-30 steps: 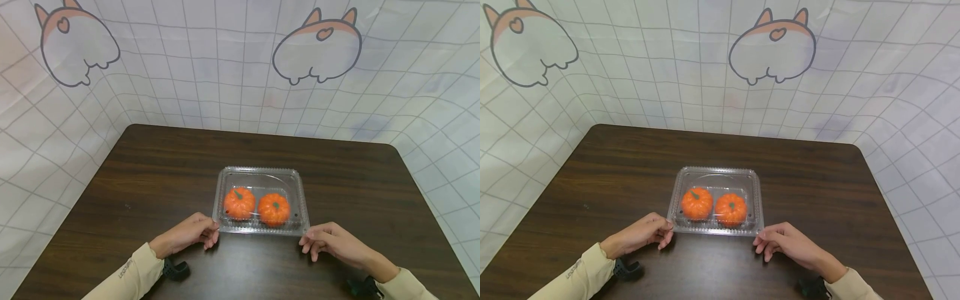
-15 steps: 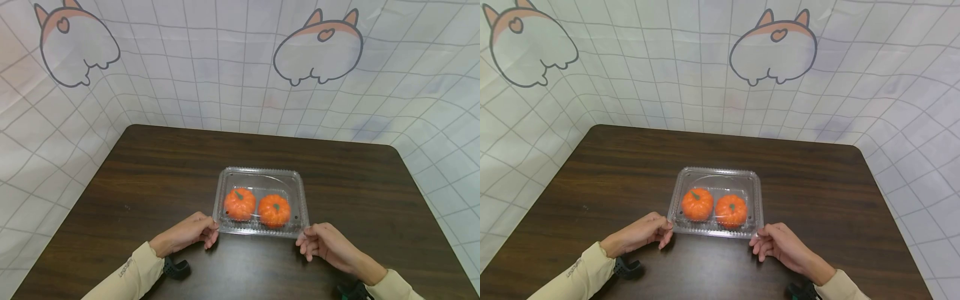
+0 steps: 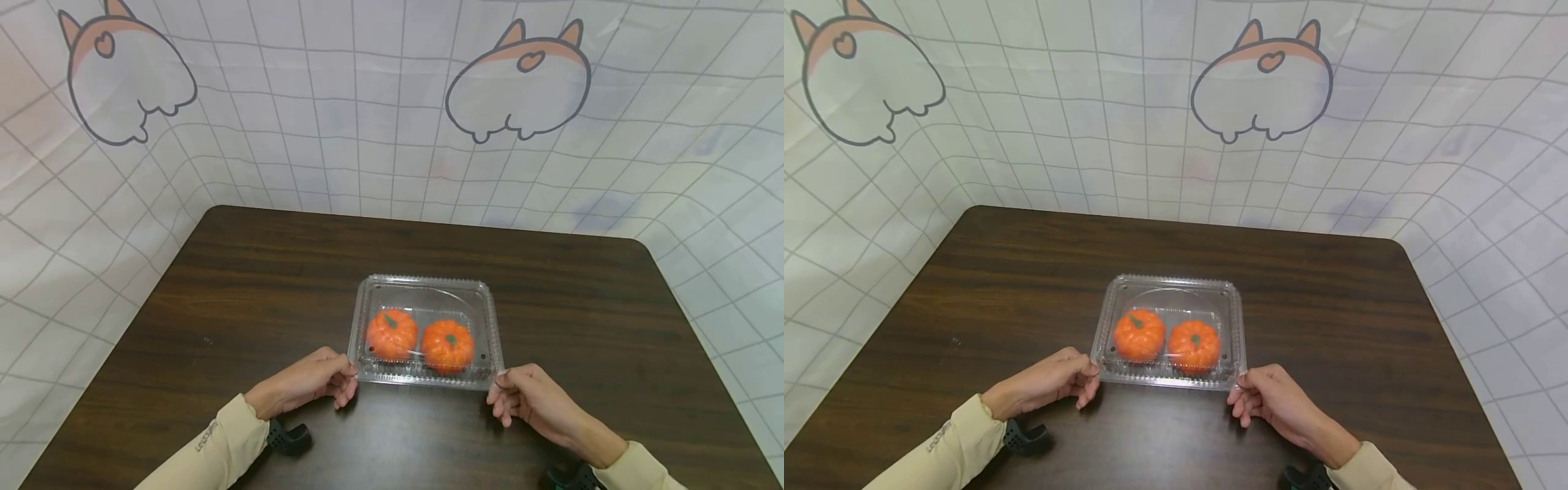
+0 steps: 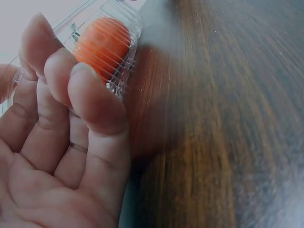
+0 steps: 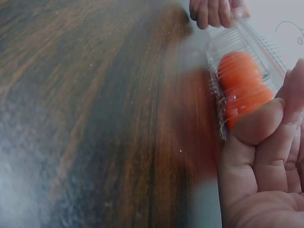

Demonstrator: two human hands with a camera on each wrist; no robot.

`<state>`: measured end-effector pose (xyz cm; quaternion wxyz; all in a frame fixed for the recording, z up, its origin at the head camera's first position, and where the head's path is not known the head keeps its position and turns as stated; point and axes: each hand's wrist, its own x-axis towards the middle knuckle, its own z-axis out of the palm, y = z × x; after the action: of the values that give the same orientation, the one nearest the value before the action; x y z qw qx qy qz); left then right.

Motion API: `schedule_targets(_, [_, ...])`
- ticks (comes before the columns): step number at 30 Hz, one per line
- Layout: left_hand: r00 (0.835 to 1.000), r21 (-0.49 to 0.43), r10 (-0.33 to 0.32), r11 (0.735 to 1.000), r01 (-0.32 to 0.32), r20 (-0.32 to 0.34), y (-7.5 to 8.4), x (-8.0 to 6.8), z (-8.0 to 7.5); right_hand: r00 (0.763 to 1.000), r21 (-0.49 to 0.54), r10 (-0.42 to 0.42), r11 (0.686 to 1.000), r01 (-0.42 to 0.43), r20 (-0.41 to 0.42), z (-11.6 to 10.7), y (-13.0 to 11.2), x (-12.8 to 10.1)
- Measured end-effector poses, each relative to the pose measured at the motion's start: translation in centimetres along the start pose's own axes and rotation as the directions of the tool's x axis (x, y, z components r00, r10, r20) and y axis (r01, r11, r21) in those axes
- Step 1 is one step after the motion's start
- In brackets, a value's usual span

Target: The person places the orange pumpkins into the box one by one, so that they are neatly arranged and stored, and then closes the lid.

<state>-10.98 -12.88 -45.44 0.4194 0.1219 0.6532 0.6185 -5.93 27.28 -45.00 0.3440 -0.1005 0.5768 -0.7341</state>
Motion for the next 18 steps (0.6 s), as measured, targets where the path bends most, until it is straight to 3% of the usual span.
schedule_targets(10, [1.0,-0.02,0.01,1.0,-0.01,0.014,-0.19,0.05,-0.14,1.0,-0.04,-0.003,0.999,0.002,-0.026,0.11,0.21,0.04])
schedule_targets(18, [1.0,-0.013,0.004,1.0,-0.004,-0.006,0.05,-0.14,-0.3,0.998,0.071,-0.006,0.997,0.002,0.055,0.24,0.3,0.16])
